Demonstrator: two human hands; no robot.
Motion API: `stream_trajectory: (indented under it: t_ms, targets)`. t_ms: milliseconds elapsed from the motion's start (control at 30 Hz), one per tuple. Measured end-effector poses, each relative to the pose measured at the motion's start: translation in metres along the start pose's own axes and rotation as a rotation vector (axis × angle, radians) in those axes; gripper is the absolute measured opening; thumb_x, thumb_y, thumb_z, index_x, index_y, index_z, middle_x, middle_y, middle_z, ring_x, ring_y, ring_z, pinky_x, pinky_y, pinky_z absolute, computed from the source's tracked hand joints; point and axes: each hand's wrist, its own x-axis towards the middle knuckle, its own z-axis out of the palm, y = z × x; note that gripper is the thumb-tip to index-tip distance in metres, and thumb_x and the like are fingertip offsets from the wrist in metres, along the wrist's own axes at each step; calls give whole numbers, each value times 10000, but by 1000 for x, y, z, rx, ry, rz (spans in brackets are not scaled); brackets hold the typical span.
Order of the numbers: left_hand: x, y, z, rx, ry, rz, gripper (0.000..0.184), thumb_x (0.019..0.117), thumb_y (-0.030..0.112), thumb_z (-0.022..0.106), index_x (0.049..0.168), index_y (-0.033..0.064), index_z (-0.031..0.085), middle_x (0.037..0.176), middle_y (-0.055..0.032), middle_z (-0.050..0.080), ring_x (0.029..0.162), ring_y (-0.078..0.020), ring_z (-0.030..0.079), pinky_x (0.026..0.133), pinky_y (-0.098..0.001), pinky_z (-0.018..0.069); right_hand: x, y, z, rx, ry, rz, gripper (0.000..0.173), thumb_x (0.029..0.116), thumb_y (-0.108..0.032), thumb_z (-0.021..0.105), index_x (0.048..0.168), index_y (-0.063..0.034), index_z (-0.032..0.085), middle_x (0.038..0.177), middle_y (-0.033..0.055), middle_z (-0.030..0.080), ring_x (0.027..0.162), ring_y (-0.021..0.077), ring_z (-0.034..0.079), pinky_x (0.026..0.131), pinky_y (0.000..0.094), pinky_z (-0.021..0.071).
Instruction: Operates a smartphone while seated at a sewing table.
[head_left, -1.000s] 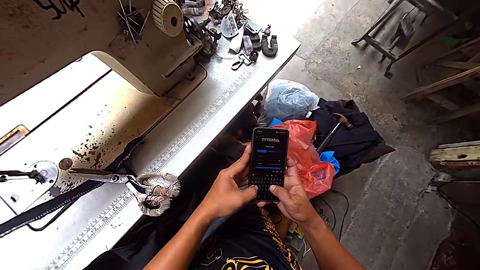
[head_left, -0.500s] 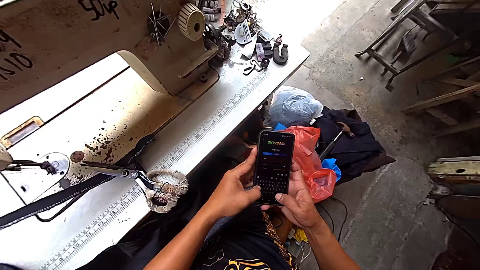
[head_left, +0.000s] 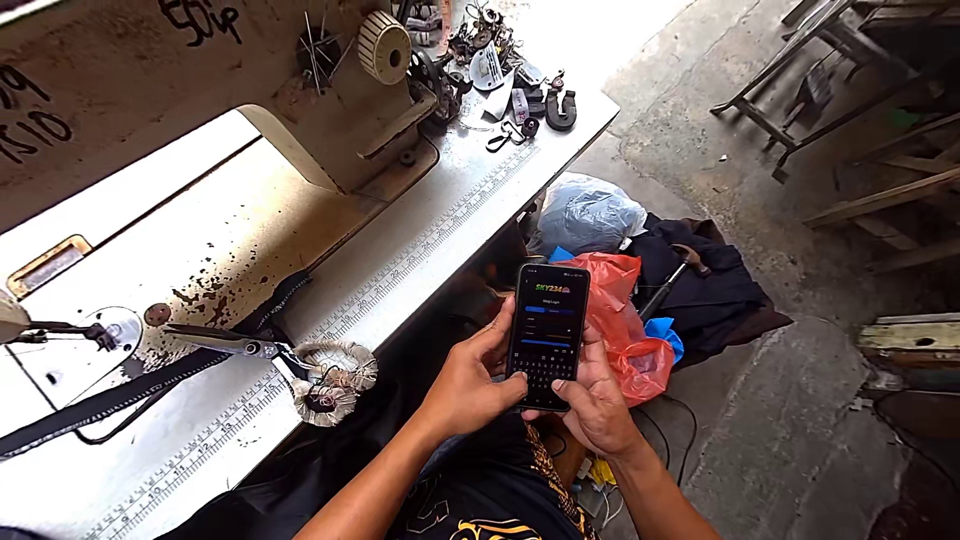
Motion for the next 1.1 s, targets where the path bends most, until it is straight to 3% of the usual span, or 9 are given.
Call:
stream_trajectory:
  t_ms: [267, 367, 533, 767, 867, 967, 1100]
  targets:
    - [0, -3, 3, 32, 54, 34, 634, 867, -94, 597, 1442, -219, 360, 1350, -244, 615, 1171, -172, 681, 1003, -283, 575, -1, 0, -4, 61, -43, 3, 580, 864, 111, 361, 1382, -103, 214, 1270, 29, 623, 1053, 228, 723, 630, 418, 665]
    - [0, -2, 4, 20, 84, 56, 577, 874, -90, 586, 1407, -225, 409, 1319, -238, 636, 1149, -164, 689, 994, -276, 577, -1, 1, -4, 59, -58, -6, 596, 854, 114, 396, 1377, -105, 210, 1280, 28, 624, 1062, 237, 723, 641, 434, 667]
    - [4, 0, 12, 19, 380, 81, 283, 898, -52, 648, 1163, -146, 675, 1032, -152, 769, 949, -138, 755, 883, -272, 623, -2, 3, -2, 51, -97, -8, 649, 825, 125, 433, 1389, -102, 207, 1316, 29, 606, 1092, 240, 714, 655, 443, 670]
    - [9, -3, 21, 10, 524, 76, 268, 857, -65, 708, 1117, -131, 704, 964, -148, 778, 885, -145, 767, 836, -270, 638, -1, 5, 0, -36, -111, -37, 682, 812, 122, 427, 1417, -79, 185, 1319, 35, 601, 1115, 235, 702, 678, 433, 672]
    - [7, -3, 19, -13, 490, 79, 244, 892, -52, 675, 1123, -124, 705, 962, -129, 780, 876, -126, 762, 829, -262, 635, 0, 4, -1, -2, -100, -18, 669, 812, 121, 429, 1402, -87, 194, 1320, 35, 600, 1110, 234, 706, 677, 437, 672]
    - [5, 1, 9, -36, 399, 18, 255, 965, -16, 547, 1152, -110, 692, 977, -103, 768, 876, -114, 745, 819, -272, 627, -1, 2, -2, 92, -91, 11, 647, 817, 122, 427, 1380, -112, 212, 1309, 31, 616, 1090, 251, 717, 659, 455, 669]
    - [1, 2, -3, -9, 228, -10, 332, 934, -41, 521, 1228, -142, 638, 1104, -134, 750, 1015, -114, 727, 932, -267, 592, 2, 0, -6, 145, -111, 20, 613, 837, 112, 382, 1375, -134, 221, 1301, 22, 627, 1095, 246, 714, 670, 455, 666]
